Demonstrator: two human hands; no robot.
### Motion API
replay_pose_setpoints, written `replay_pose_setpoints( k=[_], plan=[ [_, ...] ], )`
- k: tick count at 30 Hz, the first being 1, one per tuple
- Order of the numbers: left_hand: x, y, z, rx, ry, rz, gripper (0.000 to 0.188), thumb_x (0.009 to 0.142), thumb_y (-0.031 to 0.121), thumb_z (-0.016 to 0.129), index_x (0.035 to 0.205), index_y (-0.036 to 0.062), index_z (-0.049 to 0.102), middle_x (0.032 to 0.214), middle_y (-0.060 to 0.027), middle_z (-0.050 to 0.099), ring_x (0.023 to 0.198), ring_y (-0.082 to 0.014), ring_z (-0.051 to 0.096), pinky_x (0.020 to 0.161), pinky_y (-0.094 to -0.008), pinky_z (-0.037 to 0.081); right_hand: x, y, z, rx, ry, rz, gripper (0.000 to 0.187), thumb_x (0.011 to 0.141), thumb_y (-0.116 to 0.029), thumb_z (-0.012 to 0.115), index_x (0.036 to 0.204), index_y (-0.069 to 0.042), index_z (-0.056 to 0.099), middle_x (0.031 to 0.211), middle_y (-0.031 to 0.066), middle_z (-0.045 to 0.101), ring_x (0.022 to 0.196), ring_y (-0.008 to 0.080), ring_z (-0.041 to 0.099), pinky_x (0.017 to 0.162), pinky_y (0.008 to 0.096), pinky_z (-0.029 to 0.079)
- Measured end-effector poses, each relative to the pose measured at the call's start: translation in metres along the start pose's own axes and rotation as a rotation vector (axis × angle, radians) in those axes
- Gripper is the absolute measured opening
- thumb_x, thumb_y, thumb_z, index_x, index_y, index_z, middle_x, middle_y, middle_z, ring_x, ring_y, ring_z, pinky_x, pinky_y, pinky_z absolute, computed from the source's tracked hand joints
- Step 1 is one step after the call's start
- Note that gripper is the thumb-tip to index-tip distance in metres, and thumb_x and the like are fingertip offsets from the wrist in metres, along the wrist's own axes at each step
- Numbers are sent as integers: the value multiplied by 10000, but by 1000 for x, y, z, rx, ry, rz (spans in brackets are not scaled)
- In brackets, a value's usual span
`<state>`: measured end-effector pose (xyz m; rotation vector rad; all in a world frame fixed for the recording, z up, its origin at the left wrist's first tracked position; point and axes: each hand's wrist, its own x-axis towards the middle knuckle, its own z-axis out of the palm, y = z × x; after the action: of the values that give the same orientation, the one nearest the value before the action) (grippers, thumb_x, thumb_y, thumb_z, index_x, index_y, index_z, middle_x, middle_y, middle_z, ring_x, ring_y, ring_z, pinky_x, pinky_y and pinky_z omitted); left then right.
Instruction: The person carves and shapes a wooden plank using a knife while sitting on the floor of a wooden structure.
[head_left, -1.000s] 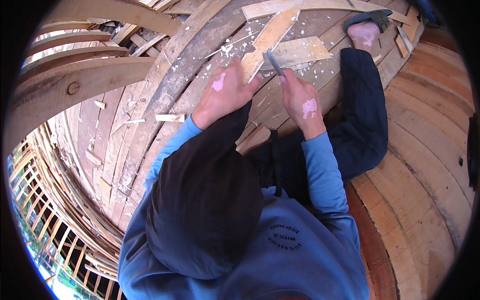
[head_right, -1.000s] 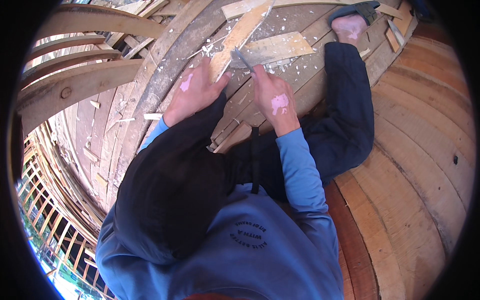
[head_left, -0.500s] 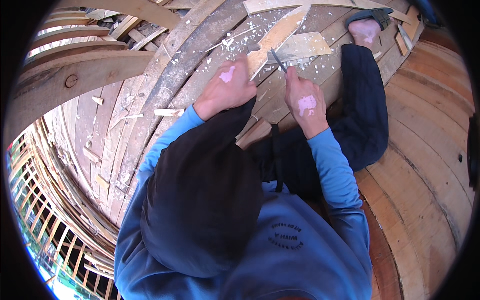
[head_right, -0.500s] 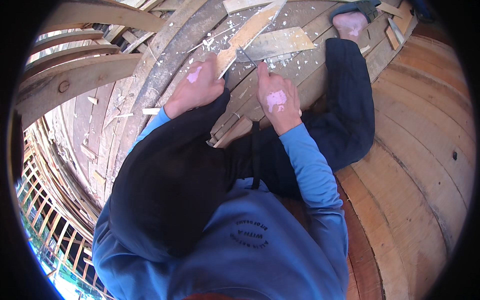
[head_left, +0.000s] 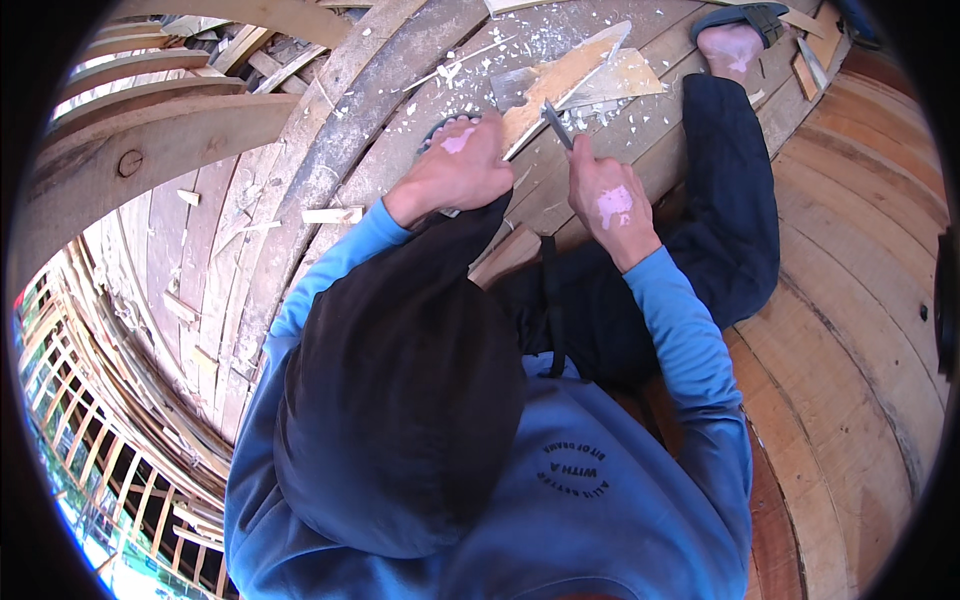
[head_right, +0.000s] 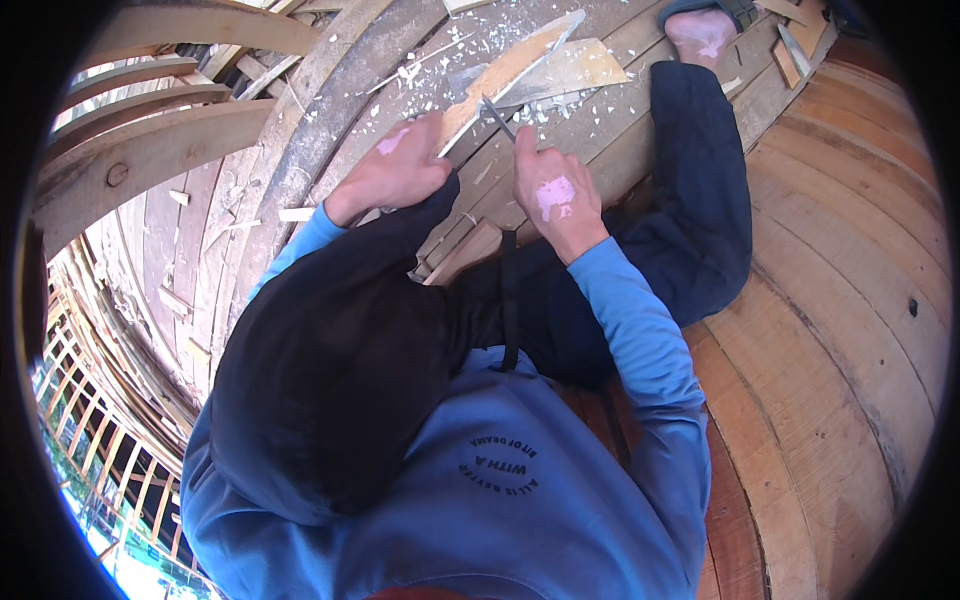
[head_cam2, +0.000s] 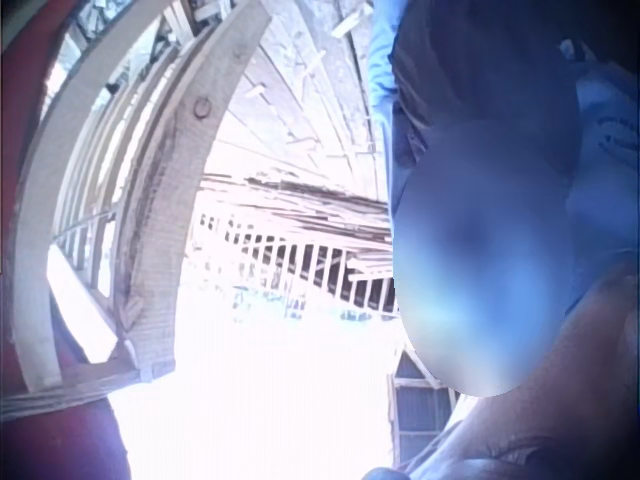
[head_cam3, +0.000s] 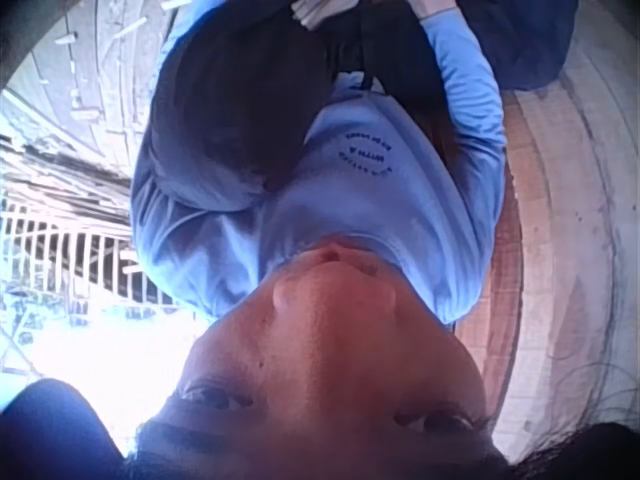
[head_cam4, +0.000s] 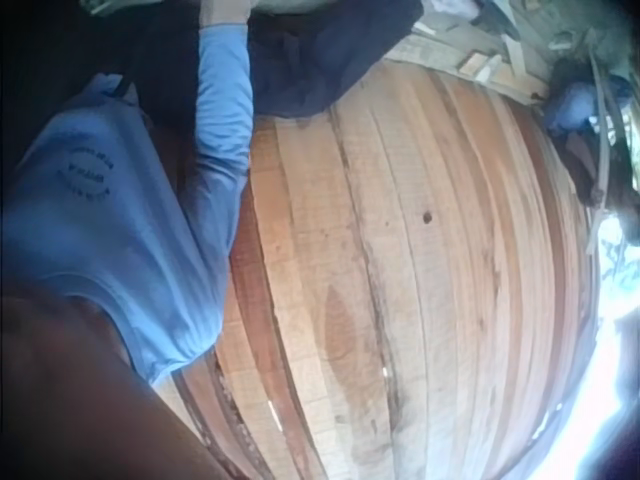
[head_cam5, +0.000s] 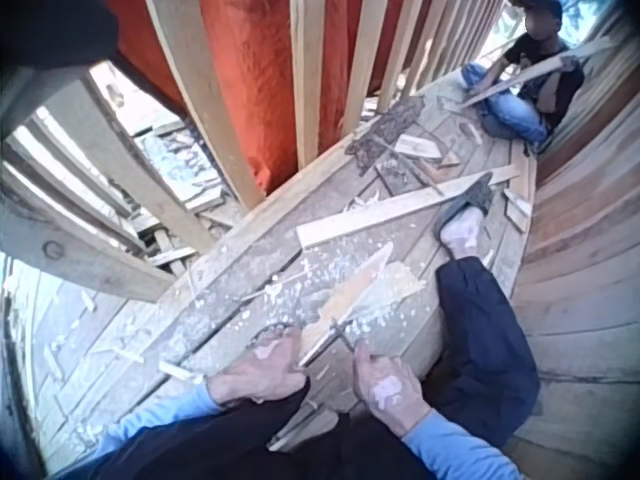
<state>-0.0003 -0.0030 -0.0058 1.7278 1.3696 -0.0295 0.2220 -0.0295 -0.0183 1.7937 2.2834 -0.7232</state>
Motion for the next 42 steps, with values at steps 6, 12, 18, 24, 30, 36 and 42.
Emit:
replay_pose_setpoints(
  k=[6, 12, 18, 24, 30, 36, 42],
  plan=[
    [-10, -17, 12, 64, 61, 39, 490, 862, 210, 586, 1223, -109, 504, 1215, -363, 564, 1176, -490, 546, 988, -497, 443, 3, 11, -8, 25, -21, -172, 203, 1014, -223, 516, 1112, -46, 544, 652, 280, 609, 671, 487, 635, 627, 583, 495],
    [-13, -9, -1, 43, -13, 6, 655, 867, 243, 607, 1386, -116, 431, 1294, -348, 562, 1239, -471, 532, 1036, -459, 434, 11, 29, -20, 121, -39, -339, 194, 1004, -218, 553, 1117, -66, 593, 626, 244, 585, 626, 463, 614, 604, 567, 480],
    [-12, 1, -13, -48, -37, -56, 629, 856, 252, 625, 1345, -109, 463, 1216, -349, 604, 1205, -472, 556, 1024, -453, 435, 15, 38, -24, 174, 78, -367, 188, 989, -217, 584, 1114, -80, 616, 666, 220, 611, 634, 450, 615, 604, 554, 479],
    [-11, -2, -9, -91, 37, -90, 549, 837, 244, 637, 1250, -94, 511, 1171, -345, 617, 1177, -480, 566, 999, -475, 442, 15, 30, -8, 123, 151, -266, 175, 989, -234, 568, 1101, -102, 594, 692, 213, 643, 651, 455, 633, 618, 565, 498],
    [-8, -3, -9, -111, 3, -97, 555, 836, 243, 634, 1266, -87, 511, 1176, -342, 616, 1181, -478, 565, 1000, -479, 442, 15, 10, -11, 43, 108, -121, 181, 1008, -264, 499, 1063, -106, 569, 733, 218, 685, 684, 472, 666, 641, 580, 529],
    [-16, 4, -8, -19, 85, -98, 621, 841, 248, 638, 1347, -73, 477, 1200, -337, 602, 1189, -474, 561, 992, -474, 460, 3, -13, -10, -79, 44, -19, 225, 1017, -220, 467, 1043, -20, 564, 739, 257, 680, 704, 472, 678, 667, 584, 538],
    [-25, -9, 3, 74, 185, 24, 669, 846, 234, 636, 1401, -74, 427, 1158, -340, 608, 1138, -459, 580, 964, -483, 476, 3, -8, -29, 29, -53, -127, 243, 1020, -207, 473, 1009, 10, 585, 736, 281, 665, 737, 488, 671, 678, 582, 522]
  ],
)
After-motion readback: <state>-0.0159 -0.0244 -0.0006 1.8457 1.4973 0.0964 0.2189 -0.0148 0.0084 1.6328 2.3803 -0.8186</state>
